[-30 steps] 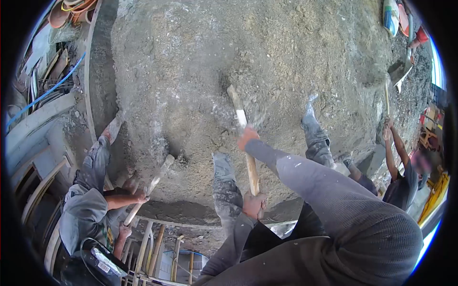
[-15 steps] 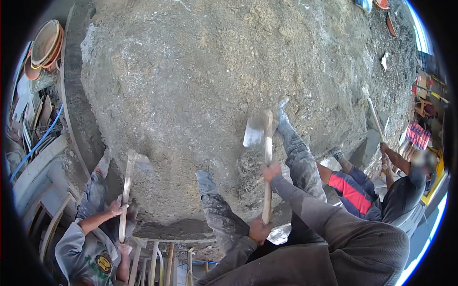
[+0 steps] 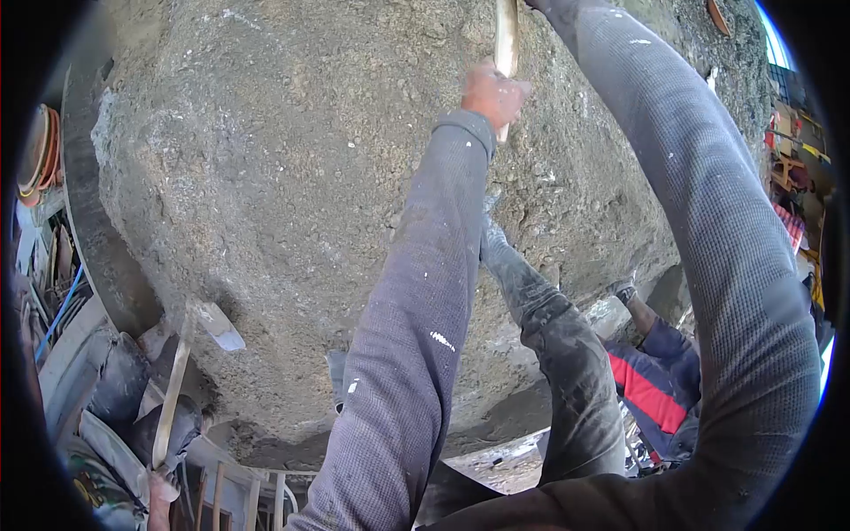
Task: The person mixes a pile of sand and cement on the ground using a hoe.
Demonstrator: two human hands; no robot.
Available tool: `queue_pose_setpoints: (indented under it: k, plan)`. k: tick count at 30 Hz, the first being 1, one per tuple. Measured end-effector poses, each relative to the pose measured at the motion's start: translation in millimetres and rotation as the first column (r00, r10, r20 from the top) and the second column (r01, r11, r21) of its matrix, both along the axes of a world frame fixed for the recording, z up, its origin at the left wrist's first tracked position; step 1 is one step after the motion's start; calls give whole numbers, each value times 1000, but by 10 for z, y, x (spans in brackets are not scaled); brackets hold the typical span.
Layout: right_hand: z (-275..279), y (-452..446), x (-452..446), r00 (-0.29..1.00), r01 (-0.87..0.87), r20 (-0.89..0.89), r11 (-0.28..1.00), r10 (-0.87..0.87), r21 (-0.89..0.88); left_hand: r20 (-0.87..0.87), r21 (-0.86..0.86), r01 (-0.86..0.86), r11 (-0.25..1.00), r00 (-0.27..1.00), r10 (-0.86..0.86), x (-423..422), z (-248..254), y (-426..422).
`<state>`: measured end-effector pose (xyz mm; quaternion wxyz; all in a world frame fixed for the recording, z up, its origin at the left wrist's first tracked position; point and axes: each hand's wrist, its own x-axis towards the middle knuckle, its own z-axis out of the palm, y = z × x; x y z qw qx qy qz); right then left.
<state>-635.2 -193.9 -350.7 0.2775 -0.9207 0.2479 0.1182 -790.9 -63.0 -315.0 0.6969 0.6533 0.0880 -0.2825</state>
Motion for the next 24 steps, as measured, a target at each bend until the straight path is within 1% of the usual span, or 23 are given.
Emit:
queue_pose_setpoints:
  k: [1, 2, 3, 4, 5, 6, 7, 8, 10, 11, 13, 14, 15, 16, 17, 18, 19, 20, 21, 22, 23, 24]
  plan:
    - [-277, 66, -270, 994, 7, -111, 1000, -7, -7, -154, -85, -69, 994, 986, 55, -465, -72, 2]
    - [-500, 160, -607, 978, 18, -206, 1000, -18, -4, -258, -62, -102, 993, 962, 83, -951, -32, 66]
    - [-633, 296, -992, 961, 37, -274, 999, -31, 14, -257, 35, -105, 994, 960, 111, -1494, -236, 172]
    - [-690, 458, -1354, 948, 54, -316, 998, -41, 31, -261, 57, -72, 996, 962, 84, -2104, -646, 326]
    - [-679, 638, -1717, 960, 34, -279, 999, -23, 34, -197, 12, -102, 995, 975, 102, -2391, -449, 548]
    - [-507, 807, -2018, 966, 59, -254, 998, -48, 35, -134, -38, -127, 991, 984, 121, -2674, -248, 773]
    - [-391, 979, -2434, 960, 85, -270, 996, -72, 39, -185, -18, -131, 991, 975, 126, -3006, 33, 935]
    - [-284, 1128, -2858, 931, 109, -353, 993, -88, 39, -235, 2, -135, 991, 963, 132, -3338, 325, 1101]
    - [12, 1424, -3590, 909, 82, -417, 982, -5, 168, -471, 33, 84, 996, 880, -59, -3963, 815, 1446]
    - [142, 1583, -4014, 875, 63, -483, 981, 34, 183, -448, -9, 22, 1000, 894, -24, -4320, 1063, 1574]
    - [199, 1959, -5142, 885, 46, -465, 996, -4, 79, -576, 1, -80, 997, 814, 66, -5334, 1332, 1755]
    - [372, 2118, -5613, 813, 46, -582, 997, -5, 57, -620, 40, -129, 991, 775, 126, -5592, 1653, 1785]
    - [448, 2203, -6142, 740, -18, -668, 995, 78, 95, -614, 63, 1, 998, 788, 38, -6258, 1703, 1837]
    - [368, 2264, -6776, 628, -66, -766, 990, 139, 126, -702, 132, 75, 988, 712, 40, -6790, 1867, 1828]
    - [734, 2387, -6937, 548, 68, -834, 991, 63, 119, -675, 248, 145, 958, 735, 63, -7122, 2062, 1771]
    - [918, 2475, -7083, 463, 77, -886, 994, 28, 72, -649, 296, 240, 925, 760, 11, -6944, 2328, 1795]
    - [805, 2462, -6988, 472, 56, -881, 995, 48, 84, -634, 242, 133, 961, 772, 52, -6975, 2380, 1848]
    - [808, 2439, -7054, 509, 64, -861, 997, 14, 54, -647, 252, 121, 960, 759, 74, -6929, 2327, 1840]
    - [913, 2469, -7193, 531, 90, -846, 996, -33, 18, -656, 265, 200, 943, 754, 25, -6859, 2269, 1894]
    - [830, 2427, -7042, 626, 118, -775, 993, -92, -22, -662, 263, 285, 922, 748, -43, -6774, 2195, 1959]
    - [781, 2352, -6746, 686, 120, -719, 992, -116, -45, -629, 240, 284, 928, 774, -74, -6634, 2037, 2004]
    - [719, 2228, -6381, 756, 75, -651, 997, -68, -18, -583, 223, 272, 936, 807, -95, -6417, 1802, 1999]
